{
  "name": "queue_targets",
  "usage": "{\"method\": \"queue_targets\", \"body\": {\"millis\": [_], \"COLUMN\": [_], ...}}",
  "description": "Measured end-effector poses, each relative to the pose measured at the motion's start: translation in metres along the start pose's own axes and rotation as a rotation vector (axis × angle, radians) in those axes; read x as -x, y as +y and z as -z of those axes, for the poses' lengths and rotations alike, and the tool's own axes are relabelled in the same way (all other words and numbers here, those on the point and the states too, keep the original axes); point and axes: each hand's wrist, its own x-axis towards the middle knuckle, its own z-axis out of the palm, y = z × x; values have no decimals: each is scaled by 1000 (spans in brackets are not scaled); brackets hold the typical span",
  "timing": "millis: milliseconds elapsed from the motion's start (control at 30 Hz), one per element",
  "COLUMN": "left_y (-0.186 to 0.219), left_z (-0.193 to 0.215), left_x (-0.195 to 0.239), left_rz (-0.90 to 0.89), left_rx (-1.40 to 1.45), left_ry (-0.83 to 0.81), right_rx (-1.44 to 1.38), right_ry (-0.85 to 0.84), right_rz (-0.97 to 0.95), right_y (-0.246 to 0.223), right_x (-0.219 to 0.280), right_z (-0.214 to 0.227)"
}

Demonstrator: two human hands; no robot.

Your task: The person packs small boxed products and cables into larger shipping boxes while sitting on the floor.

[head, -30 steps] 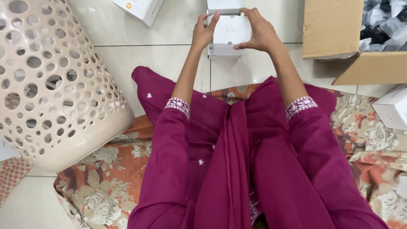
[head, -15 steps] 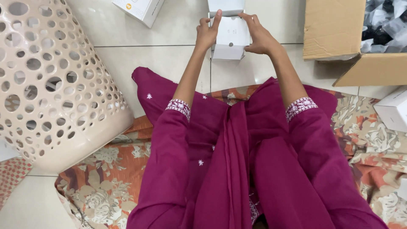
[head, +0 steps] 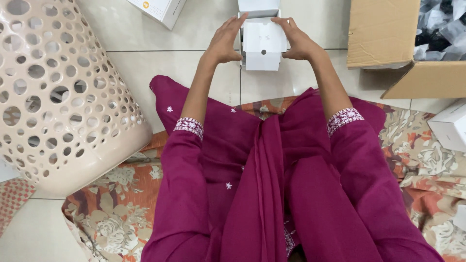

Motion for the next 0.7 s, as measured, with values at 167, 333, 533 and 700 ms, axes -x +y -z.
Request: {"method": "queue_targets", "body": {"millis": [167,333,533,700], "left_y": [-7,0,-15,-13], "left_z": [-16,-7,-22,-18], "left_x": [-3,1,-17,-15], "left_rz": [-66,-160,-89,-120], "left_rx": [-221,-337,-473,-560], "left_ry": [127,153,61,75], "right_rx": [-39,158,290,32], "right_ry": [8,24,-2,54], "right_rz": [59,20,-1,94], "right_y": [-10,-10,-17,-1], "right_x": [3,1,-2,13], "right_z": [10,4,5,5]}}
